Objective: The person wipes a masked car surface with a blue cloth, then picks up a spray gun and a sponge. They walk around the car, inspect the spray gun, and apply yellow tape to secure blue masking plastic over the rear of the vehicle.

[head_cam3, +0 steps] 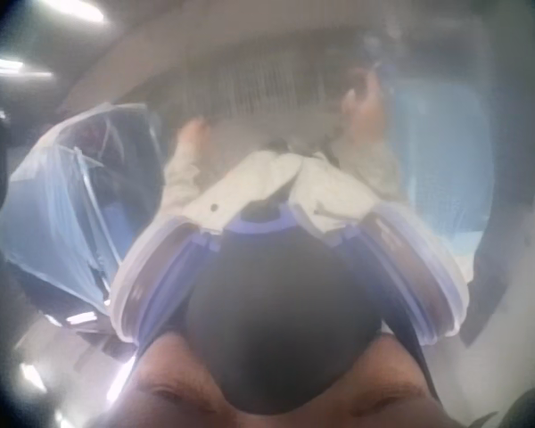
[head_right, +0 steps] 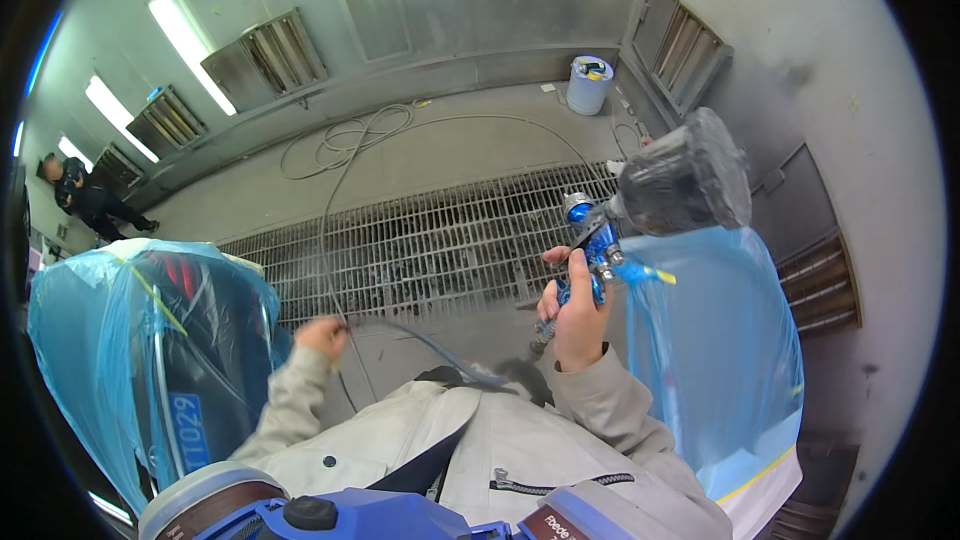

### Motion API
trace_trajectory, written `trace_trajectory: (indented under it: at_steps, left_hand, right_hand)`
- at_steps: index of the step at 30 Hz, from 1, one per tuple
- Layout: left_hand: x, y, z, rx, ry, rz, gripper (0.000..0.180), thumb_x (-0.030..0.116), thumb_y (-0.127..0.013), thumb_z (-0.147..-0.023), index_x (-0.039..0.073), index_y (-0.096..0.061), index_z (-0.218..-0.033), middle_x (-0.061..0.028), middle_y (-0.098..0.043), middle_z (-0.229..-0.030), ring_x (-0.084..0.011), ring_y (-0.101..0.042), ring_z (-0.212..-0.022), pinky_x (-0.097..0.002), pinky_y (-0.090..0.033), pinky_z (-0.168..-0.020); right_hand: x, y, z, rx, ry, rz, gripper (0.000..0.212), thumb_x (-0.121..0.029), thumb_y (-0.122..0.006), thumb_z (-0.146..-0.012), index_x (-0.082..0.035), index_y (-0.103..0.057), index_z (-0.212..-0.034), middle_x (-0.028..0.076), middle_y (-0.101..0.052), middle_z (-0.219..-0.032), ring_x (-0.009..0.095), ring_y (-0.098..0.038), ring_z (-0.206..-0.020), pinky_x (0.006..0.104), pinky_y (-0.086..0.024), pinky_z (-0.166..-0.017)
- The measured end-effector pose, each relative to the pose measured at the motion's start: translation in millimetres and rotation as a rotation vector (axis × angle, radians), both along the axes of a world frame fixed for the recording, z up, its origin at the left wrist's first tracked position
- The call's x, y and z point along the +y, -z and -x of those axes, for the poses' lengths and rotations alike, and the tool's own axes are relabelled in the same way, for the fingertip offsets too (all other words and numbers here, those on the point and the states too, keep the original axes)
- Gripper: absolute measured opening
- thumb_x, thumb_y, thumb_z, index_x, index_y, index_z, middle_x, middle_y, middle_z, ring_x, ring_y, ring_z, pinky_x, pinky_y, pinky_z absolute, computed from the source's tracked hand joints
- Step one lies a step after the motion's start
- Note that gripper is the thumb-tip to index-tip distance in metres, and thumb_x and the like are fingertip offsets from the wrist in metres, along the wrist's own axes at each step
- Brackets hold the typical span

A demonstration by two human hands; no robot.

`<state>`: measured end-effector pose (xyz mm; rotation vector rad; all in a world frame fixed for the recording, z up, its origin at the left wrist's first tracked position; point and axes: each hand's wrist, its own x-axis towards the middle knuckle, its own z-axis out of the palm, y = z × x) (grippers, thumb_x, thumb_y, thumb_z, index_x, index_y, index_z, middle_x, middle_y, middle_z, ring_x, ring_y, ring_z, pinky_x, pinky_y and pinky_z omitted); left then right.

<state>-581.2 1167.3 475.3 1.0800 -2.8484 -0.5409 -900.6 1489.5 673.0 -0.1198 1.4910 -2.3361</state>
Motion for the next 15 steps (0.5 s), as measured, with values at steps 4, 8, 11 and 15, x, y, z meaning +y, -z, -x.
trace_trajectory:
  at_steps: [4, 8, 11, 15]
  left_hand:
    - [-115.4, -132.8, 174.9, 0.384, 0.286, 0.61, 0.021, 0.016, -0.079, -0.087, 0.015, -0.077, -0.108, -0.0044, -0.068, -0.092, -0.0264, -0.072, -0.08, -0.0396, -0.059, -0.067]
    - [-150.7, -207.8, 327.0, 0.603, 0.461, 0.73, 0.014, 0.014, -0.078, -0.086, 0.016, -0.078, -0.099, -0.0027, -0.064, -0.091, -0.023, -0.07, -0.076, -0.0367, -0.057, -0.063]
    - [-187.1, -201.9, 399.1, 0.462, 0.443, 0.69, 0.009, 0.015, -0.079, -0.084, 0.018, -0.076, -0.092, -0.0032, -0.061, -0.088, -0.0237, -0.07, -0.078, -0.038, -0.058, -0.064]
    - [-247.0, -144.3, 438.2, 0.276, 0.271, 0.432, 0.01, 0.021, -0.082, -0.084, 0.02, -0.079, -0.094, -0.0033, -0.063, -0.091, -0.0275, -0.072, -0.083, -0.0427, -0.059, -0.069]
  right_hand:
    - [-50.4, 7.8, 66.7, -0.002, 0.058, 0.018, 0.029, -0.027, -0.05, -0.115, -0.001, -0.063, -0.112, 0.007, -0.068, -0.108, 0.009, -0.045, -0.052, 0.0298, -0.04, -0.049]
    - [-108.2, 13.7, 164.2, 0.072, 0.175, -0.006, 0.038, -0.038, -0.05, -0.115, -0.004, -0.065, -0.112, 0.001, -0.063, -0.098, 0.006, -0.038, -0.051, 0.0272, -0.035, -0.048]
    - [-151.7, 12.7, 246.6, 0.143, 0.176, 0.015, 0.038, -0.04, -0.049, -0.115, -0.004, -0.062, -0.119, 0.004, -0.067, -0.113, 0.007, -0.039, -0.051, 0.0266, -0.034, -0.047]
    - [-209.1, 0.6, 343.0, 0.164, 0.083, -0.026, 0.042, -0.044, -0.046, -0.116, -0.004, -0.06, -0.12, 0.007, -0.068, -0.115, 0.007, -0.041, -0.05, 0.0275, -0.035, -0.046]
